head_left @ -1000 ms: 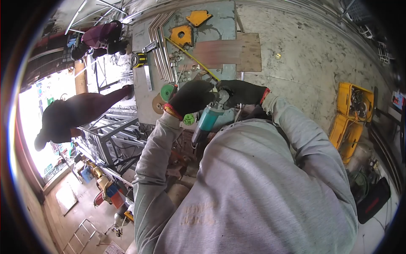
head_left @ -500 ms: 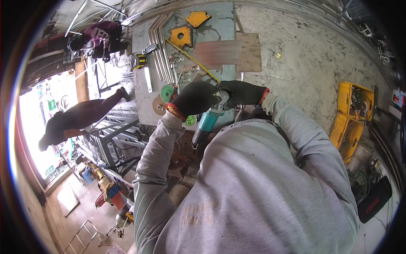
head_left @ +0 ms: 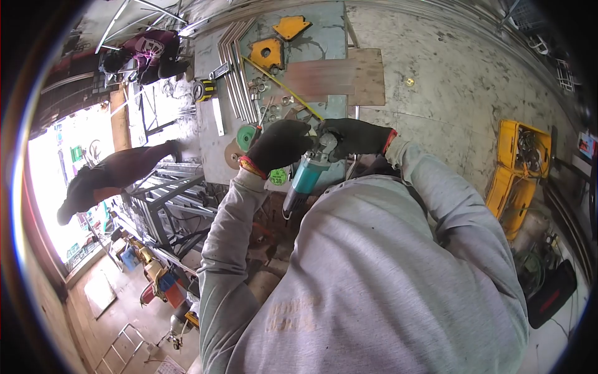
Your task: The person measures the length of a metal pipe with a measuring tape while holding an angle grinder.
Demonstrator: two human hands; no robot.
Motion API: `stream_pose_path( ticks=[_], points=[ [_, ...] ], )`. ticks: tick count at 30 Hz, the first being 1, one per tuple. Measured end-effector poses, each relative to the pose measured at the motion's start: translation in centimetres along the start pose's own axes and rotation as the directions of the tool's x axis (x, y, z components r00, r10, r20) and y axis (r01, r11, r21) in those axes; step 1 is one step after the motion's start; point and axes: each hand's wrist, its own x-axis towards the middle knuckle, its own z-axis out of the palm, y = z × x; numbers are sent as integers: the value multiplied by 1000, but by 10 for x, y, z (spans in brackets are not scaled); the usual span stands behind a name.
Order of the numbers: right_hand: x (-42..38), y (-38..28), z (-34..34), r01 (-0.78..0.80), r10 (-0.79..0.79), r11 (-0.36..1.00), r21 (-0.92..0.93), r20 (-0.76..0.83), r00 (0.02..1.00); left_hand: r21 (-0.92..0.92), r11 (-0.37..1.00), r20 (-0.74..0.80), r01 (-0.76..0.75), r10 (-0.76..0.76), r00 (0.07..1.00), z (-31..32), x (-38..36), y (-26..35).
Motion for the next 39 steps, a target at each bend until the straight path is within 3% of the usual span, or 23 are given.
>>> stream_pose_path(
  ticks=[3, 5, 8, 12, 14, 17, 18, 20, 23, 25, 30, 35, 37, 39],
  points=[
    [-3, -4, -1, -25, 22, 997, -75, -31, 999, -38, 999, 71, -9, 12, 997, -12, 14, 10],
    [-2, -5, -1, -44, 39, 993, -110, -53, 998, -180, 948, 260, 263, -212, 942, -20, 23, 16],
    [0, 4, -2, 15, -18, 993, -113, -26, 1000, -180, 964, 268, 198, -146, 952, -12, 23, 14],
    [2, 5, 0, -42, 41, 999, -19, -29, 999, -235, 951, 328, 201, -117, 937, -10, 22, 1],
    [0, 9, -1, -44, 45, 999, 31, -24, 999, -110, 993, 212, 53, -28, 977, -10, 18, -5],
    [-4, -7, 0, -17, 16, 999, -39, -22, 1000, -94, 991, 98, 99, -90, 991, 8, -3, -7],
    [-3, -9, 0, -21, 20, 998, -54, -19, 1000, -92, 991, 100, 101, -92, 991, 0, 0, -4],
    [-3, -10, 0, -27, 26, 997, -71, -14, 1000, 145, 987, 263, 69, -106, 959, -18, 13, 3],
    [-5, -13, 1, -73, 71, 996, -51, -33, 997, 67, 994, 120, 86, -94, 988, -14, 9, -5],
    [-5, -12, 1, -4, 3, 1000, -8, -52, 999, 88, 993, 150, 78, -91, 985, -9, 2, -6],
    [-4, -9, -1, -38, 39, 999, 26, -19, 999, 81, 993, 161, 91, -103, 982, 2, -5, -7],
    [-6, -16, 0, -68, 68, 997, 43, -4, 998, -21, 993, 77, 118, -116, 990, -11, 0, -5],
    [-7, -14, 1, -83, 80, 988, 133, 22, 997, -45, 990, 24, 137, -136, 990, -22, -10, 1],
    [-10, -14, 1, -48, 49, 997, 66, -15, 999, -72, 985, -30, 155, -157, 987, -25, -15, 12]
  ],
)
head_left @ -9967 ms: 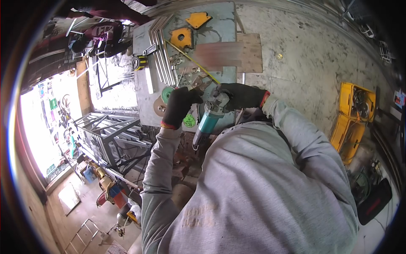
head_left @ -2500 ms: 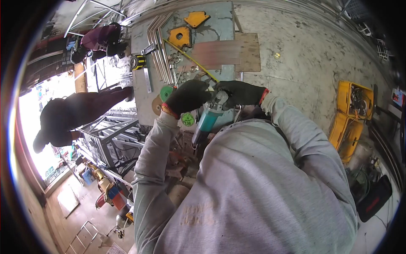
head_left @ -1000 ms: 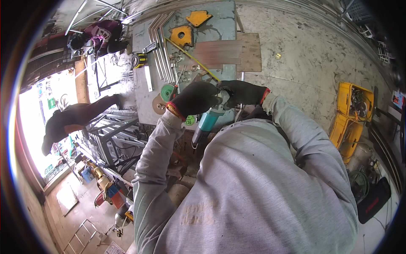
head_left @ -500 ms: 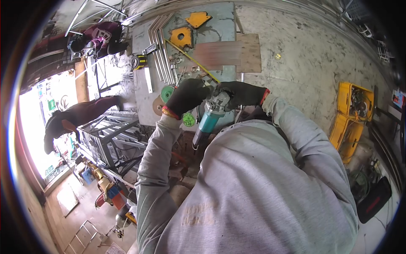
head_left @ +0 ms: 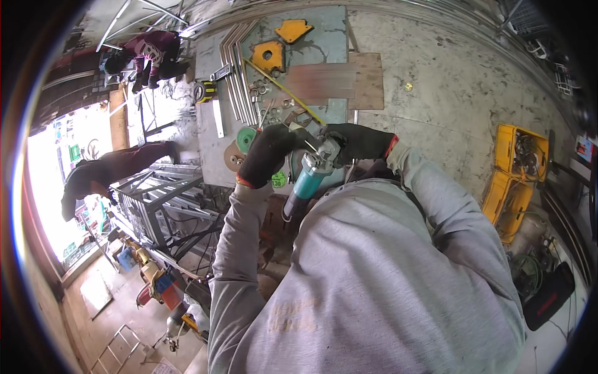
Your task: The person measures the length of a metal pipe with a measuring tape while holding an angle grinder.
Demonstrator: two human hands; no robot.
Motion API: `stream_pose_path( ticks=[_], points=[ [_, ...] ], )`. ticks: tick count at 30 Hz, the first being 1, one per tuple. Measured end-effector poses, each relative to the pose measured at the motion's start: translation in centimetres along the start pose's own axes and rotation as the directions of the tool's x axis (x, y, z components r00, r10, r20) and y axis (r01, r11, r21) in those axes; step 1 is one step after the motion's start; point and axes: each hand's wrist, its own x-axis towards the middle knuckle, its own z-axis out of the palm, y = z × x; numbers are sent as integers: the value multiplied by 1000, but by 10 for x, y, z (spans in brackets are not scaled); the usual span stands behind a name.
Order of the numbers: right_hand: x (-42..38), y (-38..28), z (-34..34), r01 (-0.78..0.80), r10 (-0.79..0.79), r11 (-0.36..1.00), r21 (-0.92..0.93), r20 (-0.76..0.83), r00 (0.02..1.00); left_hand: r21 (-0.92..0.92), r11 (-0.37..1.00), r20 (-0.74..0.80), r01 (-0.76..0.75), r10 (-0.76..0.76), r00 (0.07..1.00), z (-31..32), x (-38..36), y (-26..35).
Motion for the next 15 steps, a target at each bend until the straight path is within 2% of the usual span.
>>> stream_pose_path(
  ticks=[1, 2, 3, 4, 5, 6, 7, 8, 9, 10, 11, 12, 13, 14, 15],
  points=[
    [-1, -1, 1, 35, -37, 997, -66, -28, 999, -272, 960, -4, 68, -71, 997, 3, 0, 9],
    [-1, -3, 1, 33, -34, 997, -70, -21, 999, -521, 844, 10, 127, -143, 990, 6, 0, 16],
    [1, -2, 0, -40, 40, 999, -16, 15, 999, -519, 844, 3, 132, -153, 988, 8, 3, 19],
    [3, -1, 0, -116, 114, 993, 33, 55, 992, -230, 967, 4, 108, -110, 994, 11, 7, 18],
    [4, 1, 1, -118, 116, 993, 26, 62, 991, 81, 995, 22, 65, -67, 997, 14, 14, 17],
    [3, 4, 2, 2, -1, 998, -59, 21, 1000, 28, 990, -175, 141, -134, 976, 22, 18, 13],
    [1, 5, 1, 117, -120, 982, -150, -12, 993, 23, 990, -182, 139, -132, 974, 22, 14, 11],
    [-2, 6, 0, 110, -114, 981, -158, -15, 993, -246, 932, -196, 266, -316, 928, 19, 8, 6],
    [-3, 6, 1, 111, -113, 985, -131, -6, 994, -498, 789, -154, 361, -490, 858, 16, 5, 6],
    [-3, 6, 3, 115, -115, 988, -104, 6, 993, -501, 787, -159, 361, -494, 855, 17, 5, 7],
    [-4, 5, 5, 112, -112, 988, -106, 13, 994, -354, 909, -175, 220, -295, 939, 17, 4, 7],
    [-6, 2, 6, 28, -28, 999, -16, 17, 999, -198, 979, -156, 53, -85, 984, 16, 5, 9],
    [-8, 0, 7, -61, 59, 996, 72, 29, 998, -45, 991, -102, -126, 121, 987, 17, 5, 12],
    [-9, -3, 8, -67, 64, 996, 66, 37, 997, -56, 998, -99, -30, 24, 995, 24, 7, 21],
    [-10, -6, 10, 1, -2, 1000, 9, 29, 1000, -56, 998, -105, -26, 20, 994, 19, 6, 27]
  ],
)
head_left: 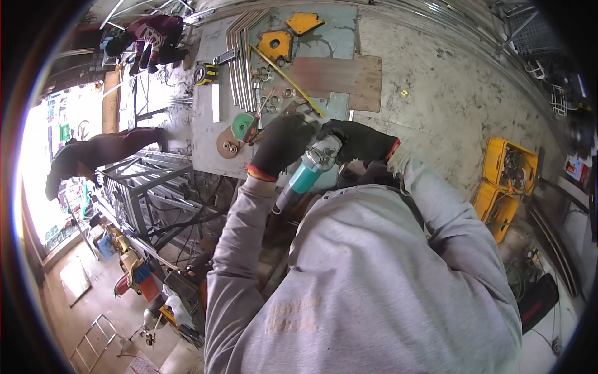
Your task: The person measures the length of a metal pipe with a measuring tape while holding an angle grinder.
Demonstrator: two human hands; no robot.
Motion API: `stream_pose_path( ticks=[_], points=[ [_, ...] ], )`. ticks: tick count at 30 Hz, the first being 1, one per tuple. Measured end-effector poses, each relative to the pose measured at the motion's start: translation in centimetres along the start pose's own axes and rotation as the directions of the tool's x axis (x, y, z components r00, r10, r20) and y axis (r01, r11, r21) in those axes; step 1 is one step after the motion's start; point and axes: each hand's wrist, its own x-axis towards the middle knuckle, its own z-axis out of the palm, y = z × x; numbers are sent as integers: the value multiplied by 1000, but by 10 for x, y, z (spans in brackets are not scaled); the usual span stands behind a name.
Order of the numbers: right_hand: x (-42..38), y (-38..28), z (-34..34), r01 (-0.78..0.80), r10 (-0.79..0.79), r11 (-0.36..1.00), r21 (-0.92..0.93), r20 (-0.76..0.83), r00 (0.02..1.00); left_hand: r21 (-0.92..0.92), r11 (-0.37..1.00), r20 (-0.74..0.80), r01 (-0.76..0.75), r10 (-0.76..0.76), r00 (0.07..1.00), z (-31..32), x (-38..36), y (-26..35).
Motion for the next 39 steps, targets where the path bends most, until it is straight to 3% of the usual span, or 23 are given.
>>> stream_pose_path(
  ticks=[1, 2, 3, 4, 6, 7, 9, 10, 12, 13, 17, 19, 26, 32, 34, 35, 37, 39],
  points=[
    [-1, 1, 1, 65, -66, 996, -55, -7, 998, 128, 962, -76, 240, -231, 970, -7, 2, 7],
    [-2, 2, 2, 59, -60, 997, -55, -12, 998, 228, 855, -176, 465, -434, 884, -9, 4, 11],
    [-6, 7, 3, 125, -137, 967, -221, -39, 990, 261, 883, -102, 391, -377, 920, -4, -24, -12],
    [-9, 11, 6, 181, -213, 908, -378, -43, 976, -296, 839, -131, 458, -510, 850, -13, -25, -6],
    [-10, 15, 14, 170, -227, 889, -425, -88, 970, -616, 500, -19, 609, -782, 623, -26, -33, 31],
    [-11, 14, 20, 154, -250, 866, -476, -144, 958, -613, 496, -16, 615, -786, 619, -25, -42, 38],
    [-14, 3, 26, 109, -224, 851, -514, -168, 960, -745, 205, 170, 636, -863, 476, -14, -55, 47],
    [-14, -2, 28, 66, -204, 830, -554, -191, 960, -746, 197, 174, 636, -864, 472, -11, -61, 54],
    [-14, 3, 29, 107, -256, 798, -592, -174, 951, -687, 131, 179, 714, -922, 342, -8, -72, 66],
    [-13, 4, 29, 152, -317, 759, -633, -155, 936, -763, 74, 184, 642, -928, 325, -2, -75, 68],
    [-16, 6, 28, 151, -277, 761, -630, -105, 955, -839, 44, 120, 542, -957, 264, 6, -71, 83],
    [-18, 6, 30, 275, -431, 670, -689, -59, 901, -814, 24, 168, 581, -947, 274, 7, -70, 82],
    [-26, -16, 35, 198, -320, 670, -716, -38, 947, -715, 83, 216, 694, -918, 332, -7, -42, 99],
    [-24, -5, 35, 248, -408, 571, -782, -9, 913, -732, 81, 216, 677, -914, 343, -3, -50, 95],
    [-24, -16, 35, 214, -380, 617, -757, -49, 924, -726, 4, 229, 688, -941, 248, -7, -50, 93],
    [-22, -15, 35, 211, -379, 616, -759, -51, 924, -727, 4, 231, 687, -940, 250, -2, -56, 90],
    [-18, -12, 30, 160, -313, 755, -636, -135, 940, -802, 53, 107, 595, -967, 230, 11, -72, 81],
    [-16, -16, 26, 99, -259, 765, -637, -162, 952, -777, 107, 24, 621, -980, 199, 14, -79, 82]
  ],
)
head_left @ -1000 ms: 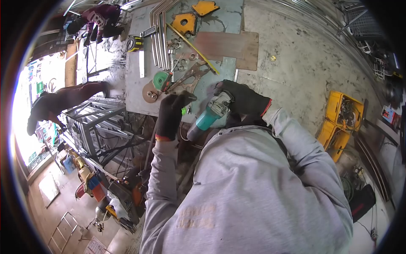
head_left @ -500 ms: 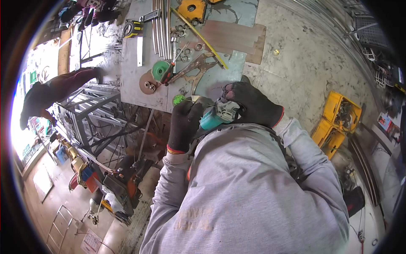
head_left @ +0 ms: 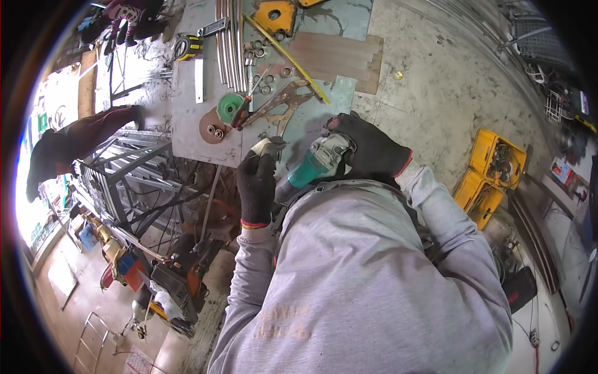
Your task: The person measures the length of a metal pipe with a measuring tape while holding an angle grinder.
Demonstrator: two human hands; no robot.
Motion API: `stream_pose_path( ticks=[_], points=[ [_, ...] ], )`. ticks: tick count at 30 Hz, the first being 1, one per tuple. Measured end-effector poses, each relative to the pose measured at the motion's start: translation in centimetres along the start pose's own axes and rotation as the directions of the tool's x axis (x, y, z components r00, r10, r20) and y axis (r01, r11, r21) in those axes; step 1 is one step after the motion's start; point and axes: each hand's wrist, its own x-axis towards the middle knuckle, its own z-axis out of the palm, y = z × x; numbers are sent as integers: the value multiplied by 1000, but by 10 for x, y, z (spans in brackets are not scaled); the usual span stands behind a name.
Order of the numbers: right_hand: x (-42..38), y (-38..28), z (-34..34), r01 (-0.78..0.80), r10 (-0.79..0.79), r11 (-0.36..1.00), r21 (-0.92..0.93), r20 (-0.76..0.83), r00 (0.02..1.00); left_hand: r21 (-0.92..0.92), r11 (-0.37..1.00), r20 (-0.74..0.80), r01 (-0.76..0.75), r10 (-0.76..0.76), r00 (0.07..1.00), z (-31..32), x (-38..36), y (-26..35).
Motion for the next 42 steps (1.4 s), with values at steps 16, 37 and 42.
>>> stream_pose_path(
  ticks=[16, 37, 42],
  points=[
    [29, 27, -1, -258, 220, 943, 210, 188, 957, 116, 991, -373, -69, 108, 921, -37, -81, -135],
    [22, -33, -9, -791, 786, 601, 110, 96, 611, 36, 993, -114, 110, -105, 988, -24, -91, -106],
    [23, -36, -14, -817, 802, 565, 116, 152, 577, -46, 995, -81, 85, -88, 993, -33, -88, -99]
  ],
)
